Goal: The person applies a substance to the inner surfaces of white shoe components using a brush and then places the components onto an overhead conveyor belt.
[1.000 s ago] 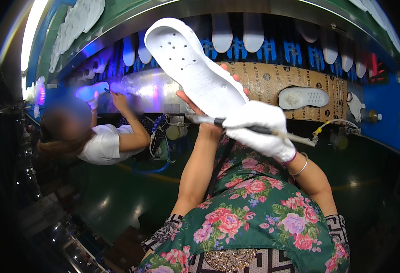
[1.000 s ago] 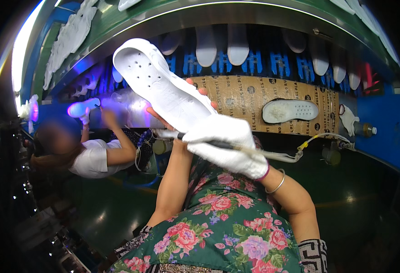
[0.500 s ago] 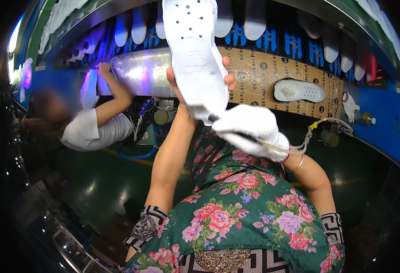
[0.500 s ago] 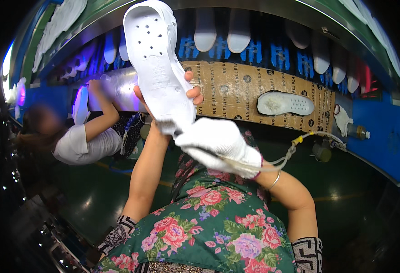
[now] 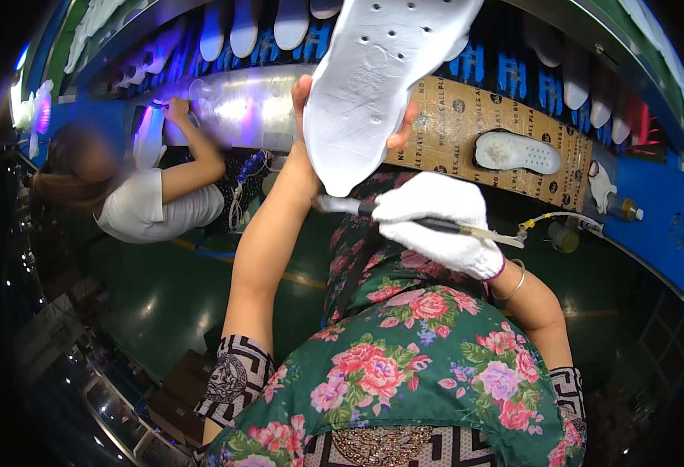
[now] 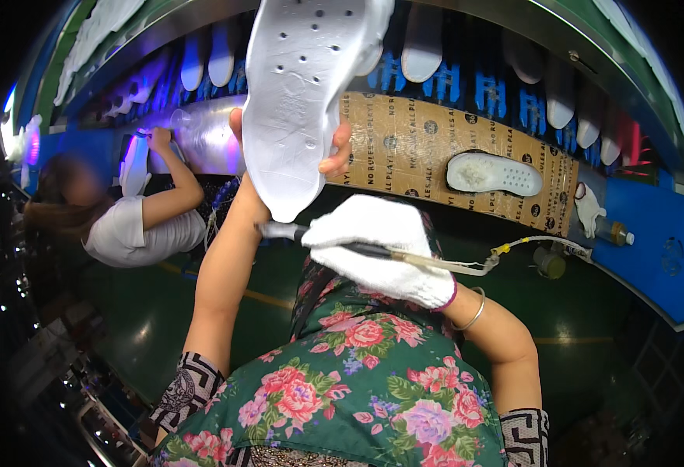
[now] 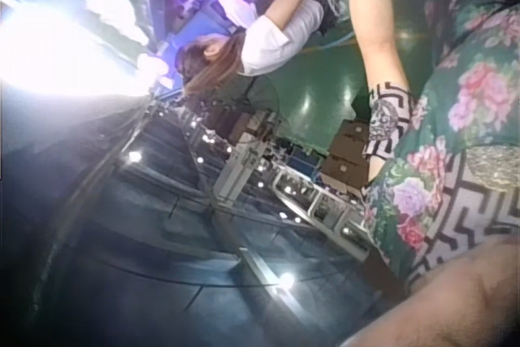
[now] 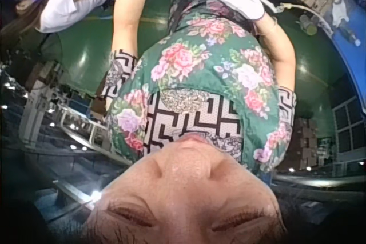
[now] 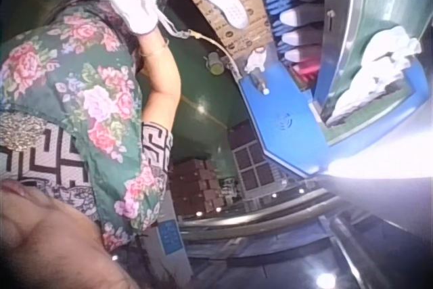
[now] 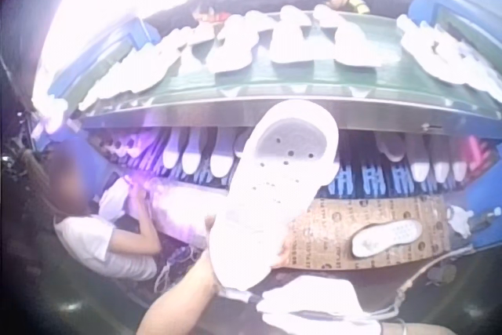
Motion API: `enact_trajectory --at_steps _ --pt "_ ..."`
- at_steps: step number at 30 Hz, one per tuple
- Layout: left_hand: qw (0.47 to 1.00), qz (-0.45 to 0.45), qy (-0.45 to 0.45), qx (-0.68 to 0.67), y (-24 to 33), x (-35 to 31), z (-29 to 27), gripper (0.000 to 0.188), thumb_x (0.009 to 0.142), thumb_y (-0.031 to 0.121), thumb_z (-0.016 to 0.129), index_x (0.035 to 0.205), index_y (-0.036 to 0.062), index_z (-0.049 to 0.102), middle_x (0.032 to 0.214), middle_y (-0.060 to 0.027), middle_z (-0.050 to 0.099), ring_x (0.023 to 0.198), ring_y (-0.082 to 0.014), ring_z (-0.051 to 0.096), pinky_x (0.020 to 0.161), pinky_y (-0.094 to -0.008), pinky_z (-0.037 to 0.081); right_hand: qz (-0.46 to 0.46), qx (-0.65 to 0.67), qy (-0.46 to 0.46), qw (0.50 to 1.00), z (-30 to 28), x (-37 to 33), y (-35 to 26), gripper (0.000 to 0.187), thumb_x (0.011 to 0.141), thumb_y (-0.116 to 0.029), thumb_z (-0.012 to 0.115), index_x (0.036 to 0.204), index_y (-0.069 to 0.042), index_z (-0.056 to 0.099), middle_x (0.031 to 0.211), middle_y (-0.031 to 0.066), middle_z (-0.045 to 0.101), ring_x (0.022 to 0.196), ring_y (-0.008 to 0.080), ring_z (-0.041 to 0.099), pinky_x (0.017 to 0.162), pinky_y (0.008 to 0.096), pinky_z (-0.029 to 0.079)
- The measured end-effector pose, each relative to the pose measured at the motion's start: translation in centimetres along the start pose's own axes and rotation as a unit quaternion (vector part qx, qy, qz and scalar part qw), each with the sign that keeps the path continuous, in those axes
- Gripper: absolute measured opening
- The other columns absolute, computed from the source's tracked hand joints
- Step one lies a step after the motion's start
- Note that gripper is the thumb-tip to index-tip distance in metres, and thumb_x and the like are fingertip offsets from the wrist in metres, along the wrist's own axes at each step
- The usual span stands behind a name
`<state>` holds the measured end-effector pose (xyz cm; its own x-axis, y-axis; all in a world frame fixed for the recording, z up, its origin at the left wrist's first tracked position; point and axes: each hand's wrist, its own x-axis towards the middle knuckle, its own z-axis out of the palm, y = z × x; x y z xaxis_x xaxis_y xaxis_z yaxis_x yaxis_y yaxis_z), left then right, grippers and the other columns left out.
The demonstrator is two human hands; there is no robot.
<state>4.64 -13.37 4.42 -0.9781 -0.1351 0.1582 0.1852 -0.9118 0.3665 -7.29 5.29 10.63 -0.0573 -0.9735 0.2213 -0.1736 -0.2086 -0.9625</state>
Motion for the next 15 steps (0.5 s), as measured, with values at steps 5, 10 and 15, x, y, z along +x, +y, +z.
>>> enact_trajectory --at_steps 5,10,15 --pt "0.991 -0.010 -0.015 -0.135 -0.1 0.2 0.3 0.096 0.077 0.063 0.065 0.145 0.0008 0.039 0.125 -0.0329 0.049 0.109 -0.0451 0.055 0.080 -0.0504 0.053 -0.125 -0.152 0.036 0.980 0.0 0.7 0.1 0.026 0.076 -0.004 0.078 0.101 -0.010 0.074 0.091 0.0081 0.073 0.080 0.0260 0.071 0.072 0.0327 0.056" --pt "0.995 -0.035 0.004 -0.097 0.8 0.0 0.4 0.100 0.076 0.062 0.065 0.148 -0.0002 0.034 0.130 -0.0324 0.045 0.112 -0.0437 0.054 0.077 -0.0492 0.056 -0.164 -0.162 -0.019 0.973 2.0 -1.1 0.7 0.030 0.076 -0.008 0.079 0.104 -0.014 0.074 0.092 0.0060 0.073 0.075 0.0244 0.070 0.066 0.0318 0.055" --pt "0.994 -0.098 0.048 0.021 2.2 -0.4 1.1 0.100 0.066 0.058 0.076 0.142 0.0021 0.043 0.125 -0.0257 0.046 0.101 -0.0354 0.047 0.070 -0.0405 0.046 -0.120 -0.114 0.005 0.986 0.4 0.8 0.4 0.022 0.081 -0.011 0.076 0.102 -0.013 0.074 0.093 0.0066 0.072 0.083 0.0247 0.070 0.073 0.0338 0.056"
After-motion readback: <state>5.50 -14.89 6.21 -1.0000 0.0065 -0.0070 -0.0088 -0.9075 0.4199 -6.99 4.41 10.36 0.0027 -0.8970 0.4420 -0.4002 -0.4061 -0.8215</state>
